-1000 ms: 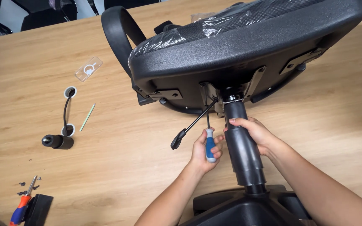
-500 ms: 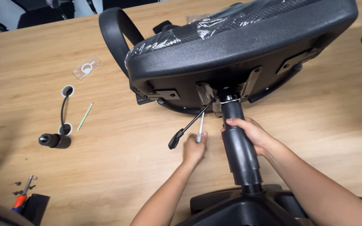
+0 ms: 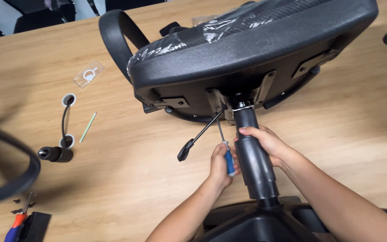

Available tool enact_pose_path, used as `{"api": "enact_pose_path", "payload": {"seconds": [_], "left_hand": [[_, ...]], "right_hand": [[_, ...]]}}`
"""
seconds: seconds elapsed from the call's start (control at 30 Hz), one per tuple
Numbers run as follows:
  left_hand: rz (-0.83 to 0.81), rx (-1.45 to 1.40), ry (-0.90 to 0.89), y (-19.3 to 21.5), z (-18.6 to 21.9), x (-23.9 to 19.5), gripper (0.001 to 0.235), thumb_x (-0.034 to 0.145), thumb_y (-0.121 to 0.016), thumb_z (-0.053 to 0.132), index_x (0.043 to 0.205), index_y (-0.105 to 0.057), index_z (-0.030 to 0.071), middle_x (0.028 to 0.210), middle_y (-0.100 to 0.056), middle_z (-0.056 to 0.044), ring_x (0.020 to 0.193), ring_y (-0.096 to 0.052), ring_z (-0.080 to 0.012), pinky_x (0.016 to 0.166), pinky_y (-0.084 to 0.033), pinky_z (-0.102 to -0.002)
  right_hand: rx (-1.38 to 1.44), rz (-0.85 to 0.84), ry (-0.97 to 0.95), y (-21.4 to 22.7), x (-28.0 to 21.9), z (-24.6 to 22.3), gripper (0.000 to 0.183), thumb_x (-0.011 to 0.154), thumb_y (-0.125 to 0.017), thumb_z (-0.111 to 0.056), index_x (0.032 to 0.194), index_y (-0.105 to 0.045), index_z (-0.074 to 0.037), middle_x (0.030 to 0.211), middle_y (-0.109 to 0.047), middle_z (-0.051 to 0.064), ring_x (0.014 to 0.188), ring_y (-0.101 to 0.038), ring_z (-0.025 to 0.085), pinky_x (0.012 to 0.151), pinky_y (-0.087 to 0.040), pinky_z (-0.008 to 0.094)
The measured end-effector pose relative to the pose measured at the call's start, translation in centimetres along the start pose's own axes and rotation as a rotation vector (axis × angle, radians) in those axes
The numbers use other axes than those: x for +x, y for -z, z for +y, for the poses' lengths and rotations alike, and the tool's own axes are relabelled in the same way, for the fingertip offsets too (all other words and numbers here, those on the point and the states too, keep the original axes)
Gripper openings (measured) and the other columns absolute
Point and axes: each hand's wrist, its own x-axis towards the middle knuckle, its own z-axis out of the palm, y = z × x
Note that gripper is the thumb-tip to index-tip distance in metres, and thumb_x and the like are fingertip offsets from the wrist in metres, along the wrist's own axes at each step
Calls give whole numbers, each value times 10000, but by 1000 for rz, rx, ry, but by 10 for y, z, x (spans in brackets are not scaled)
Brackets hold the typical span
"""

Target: The person assembles an office chair on a wooden table, using a screwdriver to drive screws that fasten the seat's mounting plate to the gas lift cylinder, then aligns and attaches the backrest and armrest assembly to the seat by hand. Loose screws, armrest parts, and a second chair base sit on the table around the work.

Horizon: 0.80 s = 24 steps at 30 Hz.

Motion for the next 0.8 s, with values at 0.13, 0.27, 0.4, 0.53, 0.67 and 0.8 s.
{"api": "enact_pose_path", "payload": {"seconds": [0.13, 0.27, 0.4, 0.53, 0.67, 0.8], "left_hand": [[295, 253, -229, 9, -31, 30, 213, 1047, -600, 227, 974, -444, 102, 737, -591, -92, 443, -499, -182, 355, -334, -386], [455, 807, -535, 13, -8, 18, 235, 1002, -709, 229, 977, -523, 87, 764, -613, -70, 614, -562, -189, 532, -462, -398], [-49, 118, 59, 13, -3, 14, 449, 1052, -383, 459, 1068, -597, 65, 814, -674, -95, 713, -623, -187, 652, -538, -309], [-193, -221, 90, 19, 4, 9, 398, 1100, -371, 444, 1061, -538, 86, 846, -645, -65, 698, -615, -180, 593, -509, -343], [-107, -88, -23, 35, -10, 24, 343, 1099, -428, 420, 1025, -529, 101, 833, -678, -98, 514, -537, -184, 468, -460, -351], [335, 1280, -857, 87, -7, 47, 222, 1116, -560, 319, 1012, -580, 124, 752, -679, -100, 588, -598, -169, 523, -497, -370]], "right_hand": [[-4, 1, -7, 1, -3, 0, 392, 847, -702, -297, 1032, -641, 42, 855, -713, 211, 705, -741, 293, 622, -638, 425], [-25, -5, 61, 9, 8, 5, 390, 867, -712, -282, 1071, -636, 42, 900, -731, 197, 756, -741, 260, 658, -629, 397], [-3, -37, -48, -15, -12, -11, 391, 817, -668, -305, 1004, -618, 35, 868, -748, 231, 715, -750, 313, 633, -655, 441], [-9, 3, 49, 5, 5, 3, 366, 872, -691, -261, 1081, -625, 32, 962, -719, 163, 820, -754, 263, 710, -649, 393], [7, -20, 48, 3, 8, 4, 380, 868, -691, -271, 1083, -624, 36, 956, -714, 182, 805, -750, 253, 669, -638, 392], [-42, 9, 68, -1, 5, 3, 393, 869, -689, -288, 1069, -624, 45, 914, -721, 201, 773, -738, 257, 624, -625, 387]]}}
